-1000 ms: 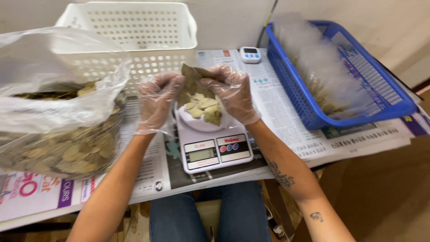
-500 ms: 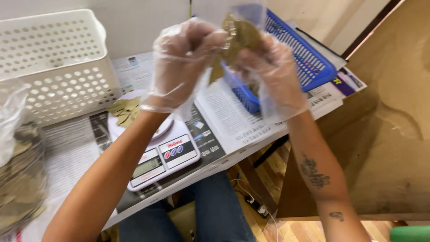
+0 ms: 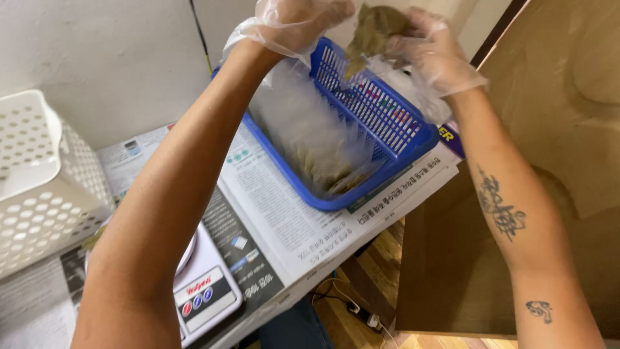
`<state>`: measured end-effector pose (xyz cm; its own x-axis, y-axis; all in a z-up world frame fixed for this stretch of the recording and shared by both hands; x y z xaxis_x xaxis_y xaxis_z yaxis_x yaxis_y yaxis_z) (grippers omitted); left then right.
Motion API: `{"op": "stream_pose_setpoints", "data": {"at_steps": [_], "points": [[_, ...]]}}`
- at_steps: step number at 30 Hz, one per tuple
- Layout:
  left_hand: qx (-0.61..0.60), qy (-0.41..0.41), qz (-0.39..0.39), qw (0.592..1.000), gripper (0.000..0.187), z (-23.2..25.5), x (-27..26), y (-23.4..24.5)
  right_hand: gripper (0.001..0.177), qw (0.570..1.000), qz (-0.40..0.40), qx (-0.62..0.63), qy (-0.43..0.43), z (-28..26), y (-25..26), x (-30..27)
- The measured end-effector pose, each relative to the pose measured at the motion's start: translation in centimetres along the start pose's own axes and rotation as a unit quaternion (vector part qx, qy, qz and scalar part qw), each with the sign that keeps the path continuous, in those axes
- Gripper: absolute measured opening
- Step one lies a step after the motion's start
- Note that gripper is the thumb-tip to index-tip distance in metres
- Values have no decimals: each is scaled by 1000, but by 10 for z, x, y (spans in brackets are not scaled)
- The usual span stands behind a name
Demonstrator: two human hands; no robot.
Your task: Weighing dried leaves on a digital scale and placing them into plastic bags for packaging
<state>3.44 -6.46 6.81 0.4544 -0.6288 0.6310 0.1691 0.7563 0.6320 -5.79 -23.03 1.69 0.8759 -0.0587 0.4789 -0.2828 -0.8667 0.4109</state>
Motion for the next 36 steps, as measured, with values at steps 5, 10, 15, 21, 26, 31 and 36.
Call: {"op": "stream_pose_setpoints", "data": {"at_steps": [5, 10, 15, 21, 26, 31, 36], "points": [[134, 193, -78, 969, 65, -89, 30, -41, 12, 995, -7, -100, 1, 72, -10, 59], [152, 195, -93, 965, 33, -125, 44, -50, 28, 991, 32, -84, -103, 154, -33, 104], [183, 164, -59, 967, 20, -178, 58, -69, 26, 980, 15, -124, -154, 186, -59, 128], [137, 236, -101, 957, 28, -220, 57, -86, 37, 980, -26, -159, -116, 203, -80, 151], [127, 215, -90, 964, 24, -239, 59, -90, 18, 985, -40, -149, -77, 196, -80, 154], [91, 235, -35, 967, 24, -234, 61, -72, 33, 987, -10, -162, -17, 181, -66, 158], [83, 240, -51, 966, 20, -217, 55, -67, 41, 971, -62, -207, 97, 103, -57, 116]]}}
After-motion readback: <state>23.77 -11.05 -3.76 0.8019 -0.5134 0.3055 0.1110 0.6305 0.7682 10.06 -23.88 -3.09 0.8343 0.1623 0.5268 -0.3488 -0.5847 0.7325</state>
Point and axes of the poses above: each hand's wrist, its own x-axis towards the middle knuckle, its own y-axis out of the back of the hand, z = x × y, the point moved 10 cm from there along x, towards the middle knuckle, and after that the axes turned 7 degrees about y, right-handed, at the moved point
